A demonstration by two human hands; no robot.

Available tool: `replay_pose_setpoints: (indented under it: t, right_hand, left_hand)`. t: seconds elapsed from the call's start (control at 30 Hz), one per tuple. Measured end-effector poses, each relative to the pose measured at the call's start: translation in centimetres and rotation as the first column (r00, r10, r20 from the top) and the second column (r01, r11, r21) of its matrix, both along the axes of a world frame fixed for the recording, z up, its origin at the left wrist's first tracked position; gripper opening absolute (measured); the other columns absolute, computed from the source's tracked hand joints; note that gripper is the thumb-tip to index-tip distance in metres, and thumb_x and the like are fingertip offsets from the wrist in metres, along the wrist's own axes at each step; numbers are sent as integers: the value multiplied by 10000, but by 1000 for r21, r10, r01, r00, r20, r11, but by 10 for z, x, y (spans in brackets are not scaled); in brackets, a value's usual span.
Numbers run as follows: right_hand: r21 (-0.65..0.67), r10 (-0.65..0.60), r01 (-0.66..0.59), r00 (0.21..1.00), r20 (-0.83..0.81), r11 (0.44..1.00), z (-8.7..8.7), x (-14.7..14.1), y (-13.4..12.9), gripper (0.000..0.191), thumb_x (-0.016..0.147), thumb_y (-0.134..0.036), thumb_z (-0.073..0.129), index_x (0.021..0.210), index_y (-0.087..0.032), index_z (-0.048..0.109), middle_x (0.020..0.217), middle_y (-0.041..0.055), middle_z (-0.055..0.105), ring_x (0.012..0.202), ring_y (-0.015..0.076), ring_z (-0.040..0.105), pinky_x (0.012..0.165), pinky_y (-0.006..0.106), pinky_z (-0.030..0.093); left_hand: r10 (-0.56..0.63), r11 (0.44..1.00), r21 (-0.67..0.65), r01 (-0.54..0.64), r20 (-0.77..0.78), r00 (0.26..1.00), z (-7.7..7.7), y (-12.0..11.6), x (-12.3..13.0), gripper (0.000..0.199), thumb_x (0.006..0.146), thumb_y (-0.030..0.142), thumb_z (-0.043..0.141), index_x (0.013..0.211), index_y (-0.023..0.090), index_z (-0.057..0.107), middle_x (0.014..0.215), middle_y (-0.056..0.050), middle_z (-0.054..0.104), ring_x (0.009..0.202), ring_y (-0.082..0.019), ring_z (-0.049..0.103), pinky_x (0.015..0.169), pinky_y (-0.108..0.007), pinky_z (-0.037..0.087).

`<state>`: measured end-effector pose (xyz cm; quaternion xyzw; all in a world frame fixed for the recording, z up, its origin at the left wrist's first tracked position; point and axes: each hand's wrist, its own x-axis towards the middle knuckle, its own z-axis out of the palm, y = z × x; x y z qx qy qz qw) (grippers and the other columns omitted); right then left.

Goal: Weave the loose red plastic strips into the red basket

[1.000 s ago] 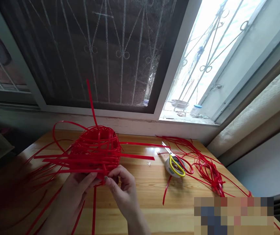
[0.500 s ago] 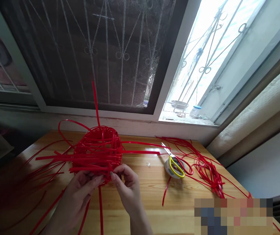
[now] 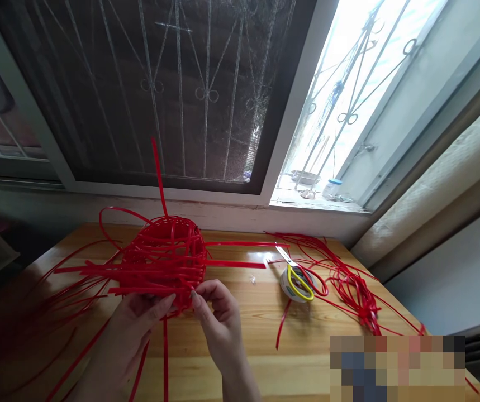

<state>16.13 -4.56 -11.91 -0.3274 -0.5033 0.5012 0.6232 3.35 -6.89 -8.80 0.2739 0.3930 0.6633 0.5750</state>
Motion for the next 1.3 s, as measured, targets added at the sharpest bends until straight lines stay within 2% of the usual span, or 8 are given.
replay_pose_setpoints:
  t: [0.13, 0.33, 0.47, 0.63, 0.83, 1.03, 1.17, 1.3]
  right_hand:
    - [-8, 6, -6, 1000, 6, 1000, 2, 3, 2, 252, 767, -425, 694, 737, -182, 635, 602, -7, 538, 511, 95, 423, 448, 209, 358]
    - [22, -22, 21, 999, 40, 1000, 2, 7, 4, 227, 771, -413, 697, 750, -191, 654, 642, -4, 563, 541, 100, 437, 489, 218, 385]
    - [5, 32, -32, 999, 31, 999, 0, 4, 1, 227, 775, -412, 695, 763, -192, 644, 636, -9, 554, 541, 98, 446, 494, 217, 382]
    - [-11, 28, -28, 999, 27, 1000, 1, 2, 0, 266, 761, -440, 697, 742, -183, 631, 628, -3, 548, 529, 99, 431, 477, 218, 372]
    - [-13, 42, -42, 999, 2, 999, 0, 3, 2, 264, 760, -440, 694, 745, -188, 617, 599, -16, 518, 508, 93, 397, 456, 211, 342]
    - [54, 98, -108, 983, 154, 993, -3, 7, 0, 201, 798, -355, 665, 714, -192, 583, 648, -12, 519, 595, 115, 437, 551, 234, 372]
    - [104, 152, -191, 942, 298, 976, 0, 15, 0, 202, 801, -327, 639, 681, -195, 545, 641, -14, 506, 620, 130, 449, 578, 247, 378]
    - [130, 149, -210, 916, 372, 969, 7, 18, -2, 188, 812, -299, 619, 683, -199, 527, 646, -15, 501, 619, 130, 449, 575, 247, 377]
  left_hand:
    - [-9, 1000, -14, 8, -51, 999, -2, 1, 0, 326, 589, 291, 821, 862, 162, 700, 872, -58, 729, 866, -225, 661, 772, -321, 535]
    - [-19, 999, -36, 18, -31, 999, -3, -3, -3, 343, 568, 210, 809, 892, 182, 700, 949, -47, 737, 959, -235, 651, 862, -317, 508]
    - [-70, 997, -19, 69, -44, 997, -4, -3, -6, 294, 597, 191, 797, 873, 185, 696, 910, -38, 735, 922, -219, 656, 833, -295, 519]
    - [-120, 991, 51, 121, -16, 993, -7, -2, -9, 316, 638, 215, 791, 936, 195, 689, 980, -46, 717, 976, -215, 636, 871, -290, 507]
    - [-100, 995, 22, 102, -73, 992, -8, 0, -6, 338, 650, 298, 805, 945, 184, 687, 946, -51, 719, 955, -214, 642, 862, -297, 506]
    - [-73, 997, -6, 73, -89, 993, -11, 4, -6, 338, 617, 356, 821, 869, 171, 694, 890, -44, 727, 924, -218, 645, 888, -326, 480]
    - [-44, 998, -37, 46, 47, 998, -11, 0, -4, 255, 615, 296, 825, 821, 199, 711, 882, -14, 729, 944, -195, 634, 897, -301, 467]
    - [-118, 993, 29, 115, 282, 952, -6, -4, -3, 138, 590, 226, 806, 690, 191, 717, 757, -15, 710, 740, -170, 631, 752, -300, 523]
